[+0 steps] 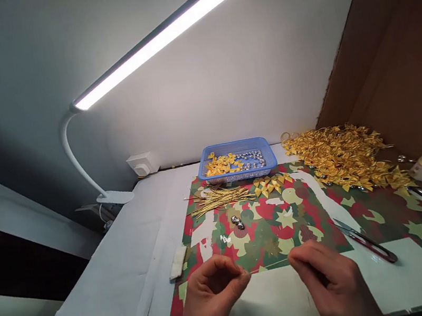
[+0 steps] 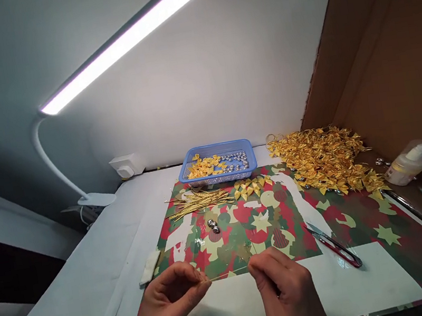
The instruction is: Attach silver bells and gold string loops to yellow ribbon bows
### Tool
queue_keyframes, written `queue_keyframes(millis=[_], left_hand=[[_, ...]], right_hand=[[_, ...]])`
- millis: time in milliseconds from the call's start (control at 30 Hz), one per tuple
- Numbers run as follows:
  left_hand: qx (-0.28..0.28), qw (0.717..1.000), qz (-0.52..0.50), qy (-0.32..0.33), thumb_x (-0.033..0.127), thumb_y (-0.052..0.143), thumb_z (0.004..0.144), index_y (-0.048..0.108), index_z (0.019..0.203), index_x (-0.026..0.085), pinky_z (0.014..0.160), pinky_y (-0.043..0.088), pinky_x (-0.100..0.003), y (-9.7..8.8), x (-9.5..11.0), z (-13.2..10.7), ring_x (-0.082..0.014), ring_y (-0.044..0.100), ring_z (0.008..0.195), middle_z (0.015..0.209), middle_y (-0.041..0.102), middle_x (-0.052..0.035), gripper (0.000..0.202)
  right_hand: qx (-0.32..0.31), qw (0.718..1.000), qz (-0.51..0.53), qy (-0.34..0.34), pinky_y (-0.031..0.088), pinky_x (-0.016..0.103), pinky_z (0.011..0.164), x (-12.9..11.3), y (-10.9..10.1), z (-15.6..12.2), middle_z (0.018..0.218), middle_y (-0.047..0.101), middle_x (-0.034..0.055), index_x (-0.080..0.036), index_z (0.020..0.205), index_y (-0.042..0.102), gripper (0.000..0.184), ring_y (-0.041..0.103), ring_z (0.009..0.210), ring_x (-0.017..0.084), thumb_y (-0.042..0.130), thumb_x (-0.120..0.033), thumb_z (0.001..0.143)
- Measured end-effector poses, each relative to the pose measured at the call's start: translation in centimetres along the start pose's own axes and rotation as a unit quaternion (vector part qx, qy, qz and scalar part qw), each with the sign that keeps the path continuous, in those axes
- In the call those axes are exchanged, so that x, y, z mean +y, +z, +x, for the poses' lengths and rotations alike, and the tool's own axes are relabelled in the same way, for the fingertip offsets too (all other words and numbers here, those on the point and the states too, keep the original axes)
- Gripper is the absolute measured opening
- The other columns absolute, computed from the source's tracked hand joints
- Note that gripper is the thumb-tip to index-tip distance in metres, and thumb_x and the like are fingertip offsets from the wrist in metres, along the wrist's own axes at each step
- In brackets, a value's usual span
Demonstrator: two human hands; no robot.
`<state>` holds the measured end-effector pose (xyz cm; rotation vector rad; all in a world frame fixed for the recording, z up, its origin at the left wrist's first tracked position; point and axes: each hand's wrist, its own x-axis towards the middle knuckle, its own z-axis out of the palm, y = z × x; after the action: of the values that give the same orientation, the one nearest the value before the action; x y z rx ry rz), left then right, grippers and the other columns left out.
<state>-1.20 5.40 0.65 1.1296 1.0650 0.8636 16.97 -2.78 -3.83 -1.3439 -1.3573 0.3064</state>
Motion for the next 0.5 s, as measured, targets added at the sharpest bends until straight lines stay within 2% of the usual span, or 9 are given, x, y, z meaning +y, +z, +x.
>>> queue_keyframes(millis=[100, 300, 500], left_hand=[[-0.021, 1.0, 0.002, 0.004, 0.022, 0.088, 0.061, 0.07, 0.059, 0.017, 0.056, 0.043, -0.021, 0.1, -0.1, -0.3, -0.0134, 0.055, 0.058, 0.058, 0.064, 0.0005, 0.018], [-0.105, 0.994, -0.008, 0.008, 0.021, 0.084, 0.067, 0.074, 0.063, 0.018, 0.052, 0.039, -0.022, -0.2, -0.7, -0.5, -0.0129, 0.051, 0.057, 0.06, 0.06, -0.0005, 0.011], [-0.12, 0.992, -0.04, -0.015, 0.023, 0.086, 0.065, 0.073, 0.063, 0.018, 0.052, 0.039, -0.021, -0.2, -2.0, -0.2, -0.0125, 0.049, 0.057, 0.06, 0.059, 0.0001, 0.015]], right_hand=[[0.009, 1.0, -0.012, 0.011, 0.037, 0.024, 0.055, 0.1, -0.3, 0.1, 0.069, 0.054, -0.0011, -0.023, 0.083, 0.061, 0.016, 0.049, 0.059, 0.013, 0.053, -0.017, 0.095], [0.005, 0.999, -0.014, 0.051, 0.035, 0.027, 0.054, 0.4, 0.1, -0.1, 0.067, 0.052, -0.0004, -0.022, 0.079, 0.061, 0.02, 0.048, 0.059, 0.014, 0.052, -0.024, 0.097], [0.03, 0.987, 0.049, 0.149, 0.035, 0.027, 0.054, 0.8, 0.4, 0.5, 0.063, 0.053, 0.0001, -0.021, 0.068, 0.066, 0.026, 0.047, 0.058, 0.015, 0.062, -0.035, 0.09]])
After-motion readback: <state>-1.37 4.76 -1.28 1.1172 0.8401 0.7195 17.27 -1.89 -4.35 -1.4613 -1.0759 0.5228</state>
